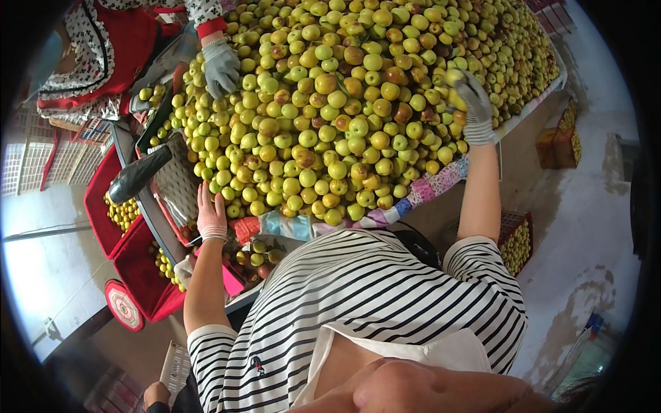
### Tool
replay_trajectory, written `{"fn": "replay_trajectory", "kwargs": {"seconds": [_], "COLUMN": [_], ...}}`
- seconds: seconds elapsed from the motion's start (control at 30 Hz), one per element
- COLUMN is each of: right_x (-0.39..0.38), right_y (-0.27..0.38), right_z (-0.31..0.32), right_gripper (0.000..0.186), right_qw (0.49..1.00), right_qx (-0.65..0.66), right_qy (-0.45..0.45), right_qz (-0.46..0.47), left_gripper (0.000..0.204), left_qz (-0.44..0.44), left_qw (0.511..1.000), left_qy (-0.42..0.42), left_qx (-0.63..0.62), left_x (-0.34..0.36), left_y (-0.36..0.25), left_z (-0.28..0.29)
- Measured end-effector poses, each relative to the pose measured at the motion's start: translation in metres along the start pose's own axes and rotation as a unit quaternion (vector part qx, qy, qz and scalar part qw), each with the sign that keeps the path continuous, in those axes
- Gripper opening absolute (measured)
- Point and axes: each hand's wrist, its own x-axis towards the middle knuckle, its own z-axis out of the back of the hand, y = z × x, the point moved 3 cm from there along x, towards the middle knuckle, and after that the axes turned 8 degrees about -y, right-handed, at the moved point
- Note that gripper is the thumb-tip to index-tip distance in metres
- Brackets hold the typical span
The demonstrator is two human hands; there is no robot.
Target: The person sorts green plums from a large pile on a table, picking them up by hand and placing them into red bins. Another person assists by moving plums and handling white crates nearby.
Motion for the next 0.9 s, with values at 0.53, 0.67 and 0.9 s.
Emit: {"fn": "replay_trajectory", "kwargs": {"seconds": [0.53, 0.67, 0.9], "right_x": [0.080, 0.104, 0.107], "right_y": [0.012, 0.003, 0.001], "right_z": [-0.244, -0.255, -0.219], "right_gripper": [0.052, 0.032, 0.055], "right_qw": [0.681, 0.666, 0.794], "right_qx": [-0.674, -0.674, -0.555], "right_qy": [0.209, 0.263, 0.193], "right_qz": [0.195, 0.180, 0.156], "left_gripper": [0.058, 0.057, 0.057], "left_qz": [0.015, 0.018, 0.029], "left_qw": [1.000, 0.999, 0.999], "left_qy": [-0.018, -0.030, -0.016], "left_qx": [-0.016, -0.036, -0.032], "left_x": [-0.002, -0.002, 0.002], "left_y": [-0.005, -0.009, -0.014], "left_z": [0.005, 0.006, 0.008]}}
